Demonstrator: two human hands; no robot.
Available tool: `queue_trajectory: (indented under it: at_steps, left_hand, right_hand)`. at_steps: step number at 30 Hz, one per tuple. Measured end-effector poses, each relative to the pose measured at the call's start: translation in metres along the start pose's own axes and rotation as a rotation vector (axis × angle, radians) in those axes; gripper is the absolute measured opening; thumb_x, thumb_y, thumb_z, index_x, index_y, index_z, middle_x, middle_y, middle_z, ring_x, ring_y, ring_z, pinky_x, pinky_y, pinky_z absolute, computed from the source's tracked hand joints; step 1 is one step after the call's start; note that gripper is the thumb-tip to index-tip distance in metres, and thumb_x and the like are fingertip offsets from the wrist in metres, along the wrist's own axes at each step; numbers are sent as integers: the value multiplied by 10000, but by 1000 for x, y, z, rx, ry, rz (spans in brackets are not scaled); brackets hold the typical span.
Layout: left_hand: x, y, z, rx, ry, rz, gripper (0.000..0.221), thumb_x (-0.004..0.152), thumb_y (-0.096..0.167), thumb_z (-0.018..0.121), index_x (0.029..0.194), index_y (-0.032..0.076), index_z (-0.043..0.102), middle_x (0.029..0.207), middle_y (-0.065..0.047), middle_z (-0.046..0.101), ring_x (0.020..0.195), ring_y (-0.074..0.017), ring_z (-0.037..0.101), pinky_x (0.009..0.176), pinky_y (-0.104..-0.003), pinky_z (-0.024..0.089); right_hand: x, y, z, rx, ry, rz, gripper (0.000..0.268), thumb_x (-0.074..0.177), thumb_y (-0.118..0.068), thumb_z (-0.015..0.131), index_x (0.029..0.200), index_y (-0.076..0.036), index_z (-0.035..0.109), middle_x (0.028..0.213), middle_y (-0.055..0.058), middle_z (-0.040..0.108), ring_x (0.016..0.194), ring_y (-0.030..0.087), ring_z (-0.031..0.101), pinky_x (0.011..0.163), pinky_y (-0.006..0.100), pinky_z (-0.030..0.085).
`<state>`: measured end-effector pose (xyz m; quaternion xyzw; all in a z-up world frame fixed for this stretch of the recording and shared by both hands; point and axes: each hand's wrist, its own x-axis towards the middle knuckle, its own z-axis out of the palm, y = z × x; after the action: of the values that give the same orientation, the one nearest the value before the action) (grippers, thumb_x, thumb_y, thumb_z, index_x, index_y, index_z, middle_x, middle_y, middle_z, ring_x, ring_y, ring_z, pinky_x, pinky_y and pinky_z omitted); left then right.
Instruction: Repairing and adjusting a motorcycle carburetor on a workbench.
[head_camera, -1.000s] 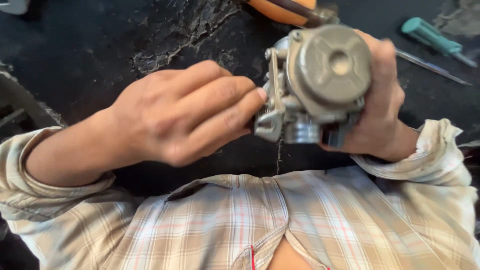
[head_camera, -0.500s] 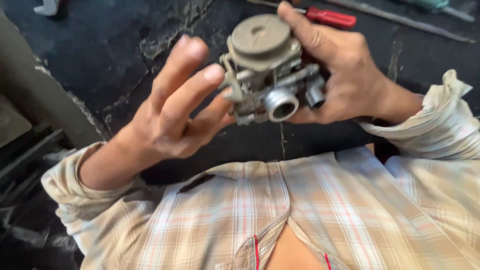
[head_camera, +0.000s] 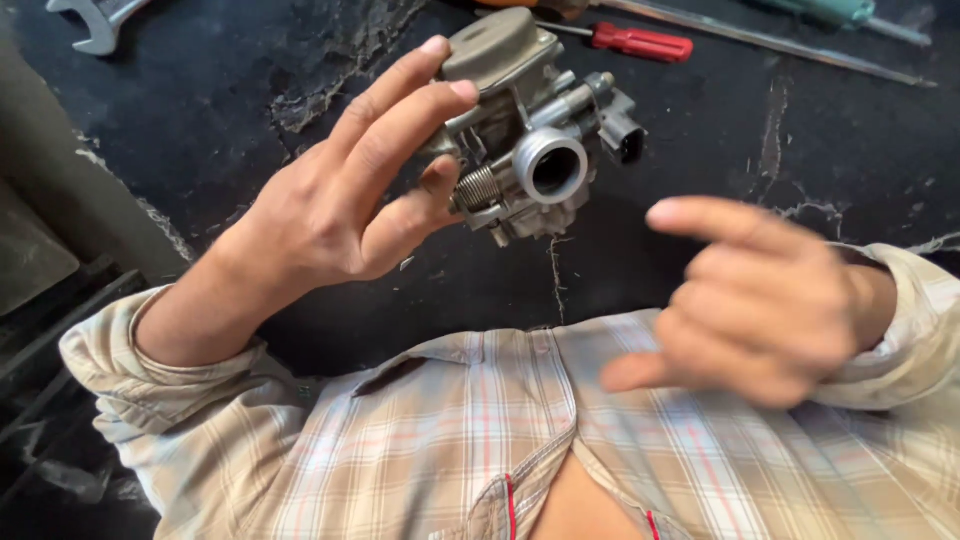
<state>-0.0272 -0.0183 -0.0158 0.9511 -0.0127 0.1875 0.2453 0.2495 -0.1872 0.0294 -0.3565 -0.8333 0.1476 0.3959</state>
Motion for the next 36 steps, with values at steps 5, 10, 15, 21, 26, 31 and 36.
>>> queue_trajectory:
  at_steps: [5, 10, 15, 21, 26, 31, 36]
  left_hand:
    - [9, 9, 0, 45, 23, 54, 201, 1001, -27, 740, 932, -34, 552, 1430, -305, 487, 1334, -572, 525, 1076, -490, 555]
    - [11, 18, 2, 97, 3, 100, 170, 1016, 23, 714, 926, -15, 576, 1478, -282, 494, 1354, -561, 518, 1093, -483, 550]
    - [15, 25, 3, 86, -11, 101, 197, 1019, 76, 714, 909, 5, 565, 1470, -247, 518, 1355, -552, 514, 1097, -520, 539]
    - [18, 26, 4, 112, 2, 126, 238, 1036, 61, 756, 907, -23, 575, 1430, -250, 552, 1337, -539, 520, 1080, -535, 541]
    - [17, 27, 4, 120, 6, 130, 219, 1031, 63, 754, 924, -25, 584, 1430, -247, 552, 1336, -539, 517, 1079, -538, 540]
    - [18, 27, 4, 126, -2, 138, 204, 1025, 57, 753, 933, -34, 597, 1420, -246, 558, 1334, -541, 519, 1078, -542, 539]
    - [18, 27, 5, 131, -11, 140, 225, 1026, 75, 747, 907, -41, 596, 1432, -252, 552, 1340, -547, 517, 1086, -543, 536]
  right_hand:
    - [8, -8, 6, -31, -208, -149, 548, 961, -279, 771, 560, -51, 475, 558, -40, 326, 454, 112, 362, 941, 576, 575]
    - [28, -6, 7, -103, -387, -130, 573, 942, -331, 743, 528, -58, 457, 529, -8, 345, 457, 156, 417, 933, 543, 573]
    - [39, -11, 10, -160, -574, -83, 531, 862, -403, 701, 503, -66, 504, 483, 19, 410, 435, 187, 484, 900, 500, 567]
    - [42, -17, 14, -154, -751, -22, 506, 784, -486, 694, 531, -64, 579, 467, 28, 465, 424, 218, 542, 876, 497, 564]
    - [39, -17, 17, 108, -806, 82, 572, 845, -497, 707, 540, -24, 608, 452, 64, 508, 405, 246, 568, 805, 499, 537]
    - [40, -18, 18, 56, -826, 63, 502, 808, -449, 662, 544, -24, 617, 456, 67, 511, 408, 246, 554, 842, 519, 530]
    - [44, -26, 29, -327, -917, -72, 335, 766, -320, 568, 619, -27, 640, 491, 46, 503, 442, 209, 515, 863, 534, 541]
